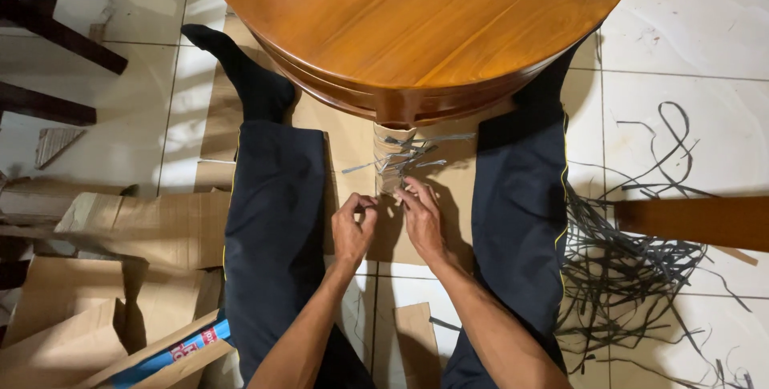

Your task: Wrapping a wooden chair leg with cardboard and securing it with plastic ties

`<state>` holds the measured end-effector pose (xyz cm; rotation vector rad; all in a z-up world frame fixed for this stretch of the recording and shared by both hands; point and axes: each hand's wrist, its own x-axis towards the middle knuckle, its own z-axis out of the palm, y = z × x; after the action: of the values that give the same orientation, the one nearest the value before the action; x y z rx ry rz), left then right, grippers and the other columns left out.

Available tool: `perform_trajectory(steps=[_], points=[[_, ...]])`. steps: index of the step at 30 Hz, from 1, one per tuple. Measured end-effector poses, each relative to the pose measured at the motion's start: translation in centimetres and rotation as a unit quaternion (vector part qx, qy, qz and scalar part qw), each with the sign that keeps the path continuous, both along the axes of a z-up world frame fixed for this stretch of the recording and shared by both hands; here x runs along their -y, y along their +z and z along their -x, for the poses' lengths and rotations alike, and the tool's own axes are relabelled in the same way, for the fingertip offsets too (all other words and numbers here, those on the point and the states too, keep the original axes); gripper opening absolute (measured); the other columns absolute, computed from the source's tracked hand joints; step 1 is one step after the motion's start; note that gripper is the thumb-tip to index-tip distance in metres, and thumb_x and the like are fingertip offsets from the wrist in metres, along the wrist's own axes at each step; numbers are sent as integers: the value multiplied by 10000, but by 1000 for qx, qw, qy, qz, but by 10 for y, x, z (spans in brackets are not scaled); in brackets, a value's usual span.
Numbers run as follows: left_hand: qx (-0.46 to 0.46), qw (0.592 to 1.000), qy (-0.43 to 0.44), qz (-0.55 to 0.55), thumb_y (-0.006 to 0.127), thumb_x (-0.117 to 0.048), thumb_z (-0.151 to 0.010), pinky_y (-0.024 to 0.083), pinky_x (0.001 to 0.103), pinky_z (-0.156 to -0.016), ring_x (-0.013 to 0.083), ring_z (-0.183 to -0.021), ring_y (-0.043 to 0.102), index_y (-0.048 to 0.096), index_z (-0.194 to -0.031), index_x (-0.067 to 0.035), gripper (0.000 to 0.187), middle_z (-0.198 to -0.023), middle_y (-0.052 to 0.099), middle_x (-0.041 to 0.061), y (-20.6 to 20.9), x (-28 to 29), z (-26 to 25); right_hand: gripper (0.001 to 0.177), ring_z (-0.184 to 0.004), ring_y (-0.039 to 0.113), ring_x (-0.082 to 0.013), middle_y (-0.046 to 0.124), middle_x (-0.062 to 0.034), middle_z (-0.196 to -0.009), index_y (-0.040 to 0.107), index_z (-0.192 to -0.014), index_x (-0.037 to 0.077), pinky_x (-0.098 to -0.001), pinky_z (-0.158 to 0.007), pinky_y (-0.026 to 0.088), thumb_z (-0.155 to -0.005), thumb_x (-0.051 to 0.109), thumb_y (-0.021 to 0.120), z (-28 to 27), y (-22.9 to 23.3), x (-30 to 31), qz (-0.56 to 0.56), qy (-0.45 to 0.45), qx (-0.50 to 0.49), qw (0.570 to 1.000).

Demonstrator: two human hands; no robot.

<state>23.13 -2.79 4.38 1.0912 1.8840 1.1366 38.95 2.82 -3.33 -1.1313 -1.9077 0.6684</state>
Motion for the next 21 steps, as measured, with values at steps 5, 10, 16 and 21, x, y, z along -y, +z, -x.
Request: perform_trajectory(steps=[5,10,16,21], points=[[-95,994,-58,1,628,-197,-875,600,431,-799,317,-849,758,666,-865,-148,62,-840,761,100,4,0,-8,307,-1052,691,-274,693,-81,-1132,754,-1196,110,-361,-905,580,-952,-19,619,3,27,1,10,36,-24,999],[-78,995,-55,-36,615,-134,-867,589,466,-801,365,-857,742,662,-882,-120,52,-837,740,144,4,0,-22,269,-1032,696,-252,715,-59,-1119,764,-1142,106,-325,-894,582,-966,-14,599,8,34,-7,-40,61,-16,997],[-82,994,-30,-64,612,-118,-865,589,444,-814,347,-840,741,655,-882,-103,49,-822,728,142,12,0,-34,101,-892,728,-312,763,-98,-968,752,-1024,84,-407,-783,602,-957,67,678,3,15,-7,21,35,-16,999],[-99,991,-33,-78,629,-111,-865,595,428,-820,335,-844,738,664,-890,-95,46,-816,711,128,15,0,-39,107,-861,754,-243,783,0,-915,785,-995,206,-369,-763,614,-913,145,752,-1,30,-15,67,39,-15,997]])
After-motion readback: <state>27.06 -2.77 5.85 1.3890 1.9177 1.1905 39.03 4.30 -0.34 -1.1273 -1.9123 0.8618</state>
